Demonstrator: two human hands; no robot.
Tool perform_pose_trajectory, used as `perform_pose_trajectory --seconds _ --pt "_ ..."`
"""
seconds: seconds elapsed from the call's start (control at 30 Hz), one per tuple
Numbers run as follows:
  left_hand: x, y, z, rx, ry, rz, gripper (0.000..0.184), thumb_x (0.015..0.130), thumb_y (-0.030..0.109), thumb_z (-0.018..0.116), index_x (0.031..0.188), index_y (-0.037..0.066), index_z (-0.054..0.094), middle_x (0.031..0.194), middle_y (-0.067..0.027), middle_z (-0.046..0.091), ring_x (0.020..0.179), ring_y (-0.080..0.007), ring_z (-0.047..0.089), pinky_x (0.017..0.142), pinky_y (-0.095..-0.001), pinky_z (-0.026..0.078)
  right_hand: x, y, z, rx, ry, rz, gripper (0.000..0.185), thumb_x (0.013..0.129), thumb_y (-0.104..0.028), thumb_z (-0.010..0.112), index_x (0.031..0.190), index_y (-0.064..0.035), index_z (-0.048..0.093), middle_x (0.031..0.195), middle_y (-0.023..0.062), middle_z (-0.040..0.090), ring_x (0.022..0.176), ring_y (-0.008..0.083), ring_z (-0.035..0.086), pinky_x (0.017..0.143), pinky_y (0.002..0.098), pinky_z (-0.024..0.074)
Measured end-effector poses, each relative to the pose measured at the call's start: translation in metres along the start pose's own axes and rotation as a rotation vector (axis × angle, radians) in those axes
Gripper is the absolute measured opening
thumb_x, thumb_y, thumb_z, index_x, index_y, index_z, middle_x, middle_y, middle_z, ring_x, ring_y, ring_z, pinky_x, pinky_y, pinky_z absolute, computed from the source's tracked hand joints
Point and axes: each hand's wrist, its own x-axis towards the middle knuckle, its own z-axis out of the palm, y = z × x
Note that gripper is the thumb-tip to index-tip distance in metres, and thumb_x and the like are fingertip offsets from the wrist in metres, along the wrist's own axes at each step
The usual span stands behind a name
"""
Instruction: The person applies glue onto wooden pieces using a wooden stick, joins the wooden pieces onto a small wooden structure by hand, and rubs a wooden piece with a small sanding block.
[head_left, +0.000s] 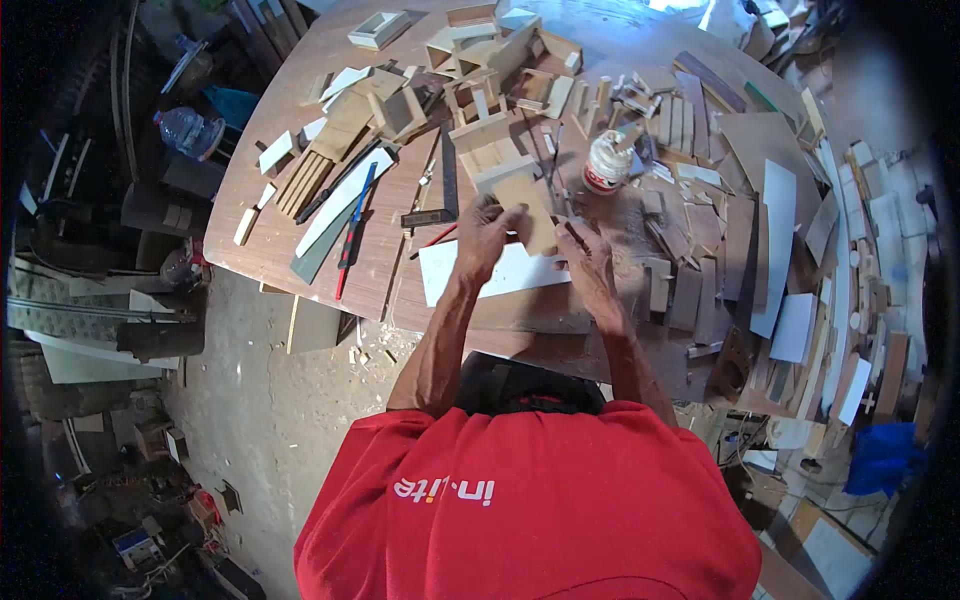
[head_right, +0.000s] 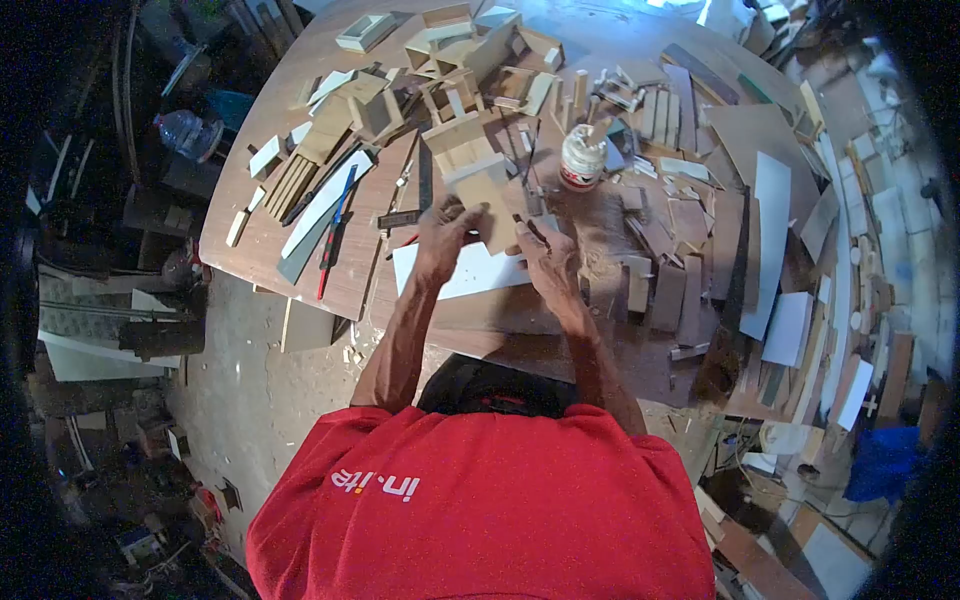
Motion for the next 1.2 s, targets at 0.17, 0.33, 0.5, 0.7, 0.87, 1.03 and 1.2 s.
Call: perform_pose_trajectory --seconds 0.17,0.33,0.5,0.7,0.87,1.03,1.2 --pt "0.038 0.026 -0.064 -0.093 0.184 -0.082 0.026 0.089 0.015 0.061 0.108 -0.004 0.061 0.092 -0.0115 0.066 0.074 -0.0186 0.066 0.064 -0.0309 0.056 0.002 0.018 0.030 0.102 -0.059 0.226 0.040 0.095 -0.037 0.049 0.105 -0.0001 0.063 0.085 0.0059 0.066 0.079 0.0140 0.062 0.064 0.0285 0.0520" --pt "0.072 0.022 -0.105 -0.154 0.190 -0.104 0.027 0.085 0.011 0.059 0.107 -0.005 0.061 0.091 -0.0120 0.066 0.072 -0.0205 0.067 0.064 -0.0307 0.056 -0.011 0.061 0.041 -0.088 -0.136 0.132 0.035 0.094 -0.028 0.052 0.108 0.0016 0.064 0.087 0.0110 0.069 0.077 0.0209 0.064 0.072 0.0329 0.0498" --pt "0.103 0.010 -0.118 -0.098 0.219 -0.156 0.025 0.084 0.008 0.059 0.106 -0.005 0.063 0.089 -0.0118 0.067 0.072 -0.0204 0.067 0.063 -0.0310 0.056 -0.015 0.071 0.042 -0.111 -0.061 0.125 0.029 0.093 -0.022 0.053 0.107 0.0008 0.065 0.087 0.0100 0.069 0.079 0.0200 0.064 0.072 0.0319 0.0498" --pt "0.117 0.004 -0.128 -0.116 0.238 -0.169 0.022 0.084 0.006 0.060 0.103 -0.004 0.065 0.087 -0.0108 0.067 0.071 -0.0188 0.066 0.061 -0.0306 0.055 -0.015 0.074 0.046 -0.015 -0.021 0.258 0.026 0.092 -0.018 0.055 0.109 -0.0010 0.065 0.087 0.0093 0.069 0.077 0.0155 0.064 0.070 0.0299 0.0509" --pt "0.119 -0.001 -0.132 -0.107 0.219 -0.157 0.021 0.084 0.007 0.060 0.102 -0.004 0.065 0.085 -0.0098 0.067 0.069 -0.0174 0.066 0.059 -0.0297 0.055 -0.009 0.077 0.046 -0.045 -0.012 0.295 0.022 0.092 -0.012 0.057 0.110 -0.0017 0.064 0.088 0.0091 0.067 0.073 0.0132 0.064 0.066 0.0254 0.0528" --pt "0.120 0.001 -0.132 -0.080 0.181 -0.156 0.022 0.084 0.008 0.061 0.101 -0.004 0.065 0.084 -0.0088 0.066 0.067 -0.0164 0.065 0.058 -0.0289 0.055 -0.009 0.060 0.046 0.000 -0.009 0.365 0.027 0.092 -0.015 0.055 0.110 0.0035 0.063 0.090 0.0132 0.070 0.077 0.0175 0.066 0.070 0.0303 0.0529" --pt "0.120 0.003 -0.132 -0.101 0.175 -0.168 0.023 0.083 0.009 0.062 0.101 -0.005 0.064 0.083 -0.0084 0.066 0.066 -0.0162 0.064 0.060 -0.0286 0.055 -0.008 0.068 0.046 0.062 -0.007 0.371 0.028 0.091 -0.015 0.055 0.111 0.0036 0.062 0.092 0.0137 0.070 0.080 0.0178 0.066 0.072 0.0306 0.0532"
